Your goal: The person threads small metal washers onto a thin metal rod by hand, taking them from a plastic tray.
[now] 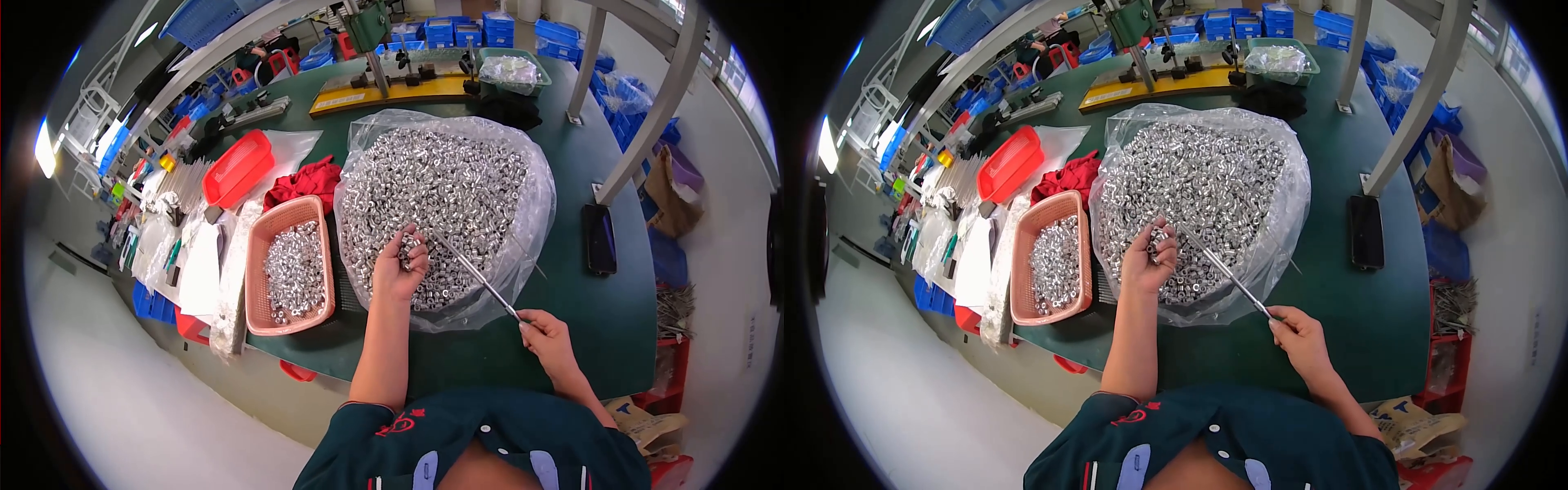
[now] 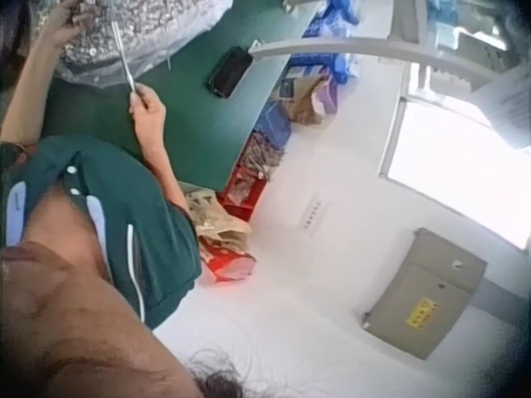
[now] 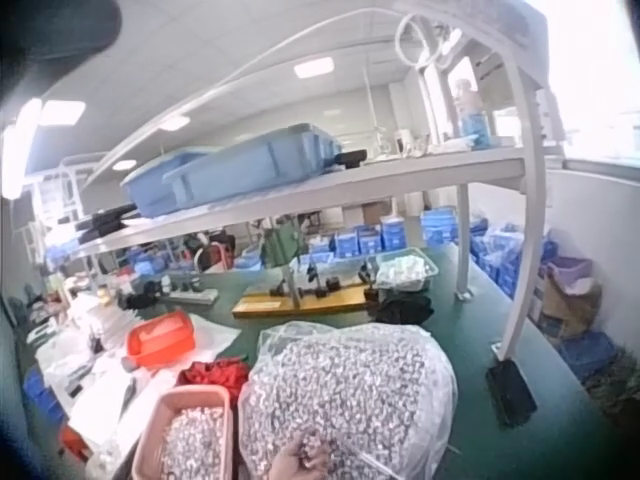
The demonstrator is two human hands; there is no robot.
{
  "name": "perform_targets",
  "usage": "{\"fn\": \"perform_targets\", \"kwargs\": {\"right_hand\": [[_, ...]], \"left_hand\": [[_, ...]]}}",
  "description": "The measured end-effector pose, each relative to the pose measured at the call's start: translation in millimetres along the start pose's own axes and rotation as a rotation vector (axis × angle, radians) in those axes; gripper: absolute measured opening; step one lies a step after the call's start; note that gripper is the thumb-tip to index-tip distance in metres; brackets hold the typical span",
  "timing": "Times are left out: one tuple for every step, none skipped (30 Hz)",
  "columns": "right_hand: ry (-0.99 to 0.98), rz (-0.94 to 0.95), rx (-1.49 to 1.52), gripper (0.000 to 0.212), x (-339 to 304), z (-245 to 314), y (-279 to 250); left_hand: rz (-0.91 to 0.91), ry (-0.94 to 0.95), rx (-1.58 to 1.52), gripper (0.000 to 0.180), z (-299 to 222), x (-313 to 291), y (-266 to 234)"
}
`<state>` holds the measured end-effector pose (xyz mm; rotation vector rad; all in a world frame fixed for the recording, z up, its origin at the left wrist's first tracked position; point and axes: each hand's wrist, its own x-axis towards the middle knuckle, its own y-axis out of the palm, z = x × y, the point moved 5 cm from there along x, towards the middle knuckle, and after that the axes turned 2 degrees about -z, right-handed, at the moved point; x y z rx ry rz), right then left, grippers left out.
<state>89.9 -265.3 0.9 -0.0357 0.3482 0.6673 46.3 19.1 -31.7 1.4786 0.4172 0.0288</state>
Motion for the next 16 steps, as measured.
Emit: {"fn": "perform_targets", "kwargs": {"right_hand": [[-0.007, 0.001, -0.026, 0.021, -0.3, 0.6, -0.7], [-0.014, 0.001, -0.051, 0.021, -0.7, 1.3, -1.2], [-0.013, 0.001, -0.057, 0.021, -1.0, 0.4, -1.6], [-0.037, 0.012, -0.082, 0.021, -0.8, -0.5, -1.6], [-0.062, 0.022, -0.107, 0.021, -1.0, -0.5, -1.5], [-0.062, 0.023, -0.113, 0.021, -1.7, 0.0, -2.0], [-0.067, 0.026, -0.134, 0.021, -2.6, 0.5, -2.0], [-0.073, 0.029, -0.155, 0.021, -3.1, 1.0, -2.0], [-0.073, 0.030, -0.158, 0.021, -3.0, 1.0, -2.1], [-0.081, 0.026, -0.149, 0.021, -3.4, 1.9, -2.3], [-0.089, 0.022, -0.139, 0.020, -3.7, 2.7, -2.5], [-0.089, 0.020, -0.140, 0.020, -3.5, 3.1, -2.5], [-0.100, 0.020, -0.146, 0.021, -3.0, 3.9, -2.0], [-0.110, 0.019, -0.152, 0.021, -2.6, 4.8, -1.6], [-0.108, 0.023, -0.156, 0.022, -2.7, 5.3, -1.0], [-0.106, 0.024, -0.159, 0.022, -2.7, 6.0, -0.9]], "left_hand": [[-0.051, 0.052, 0.127, 0.022, 1.9, -2.9, 1.6], [-0.050, 0.052, 0.121, 0.022, 1.4, -3.0, -0.7], [0.009, 0.028, 0.154, 0.021, 1.6, -3.0, -1.1], [0.068, 0.006, 0.188, 0.021, 3.9, -4.5, 2.9], [0.013, 0.026, 0.215, 0.021, 4.4, -5.0, 2.3], [0.014, 0.027, 0.210, 0.021, 5.9, -6.7, 5.4], [-0.004, 0.048, 0.250, 0.021, 6.0, -8.3, 6.7], [-0.022, 0.069, 0.291, 0.021, 5.7, -9.1, 6.6], [-0.022, 0.071, 0.288, 0.021, 6.2, -9.5, 6.3], [-0.017, 0.075, 0.307, 0.022, 6.7, -9.8, 6.6], [-0.013, 0.079, 0.328, 0.022, 7.1, -9.9, 6.7], [-0.012, 0.078, 0.326, 0.022, 7.2, -9.3, 5.5], [0.006, 0.048, 0.256, 0.024, 7.8, -8.8, 3.6], [0.024, 0.019, 0.186, 0.026, 8.2, -8.4, 1.9], [0.043, -0.006, 0.160, 0.026, 8.2, -8.5, 1.1], [0.063, -0.033, 0.133, 0.027, 8.2, -7.7, 0.7]]}}
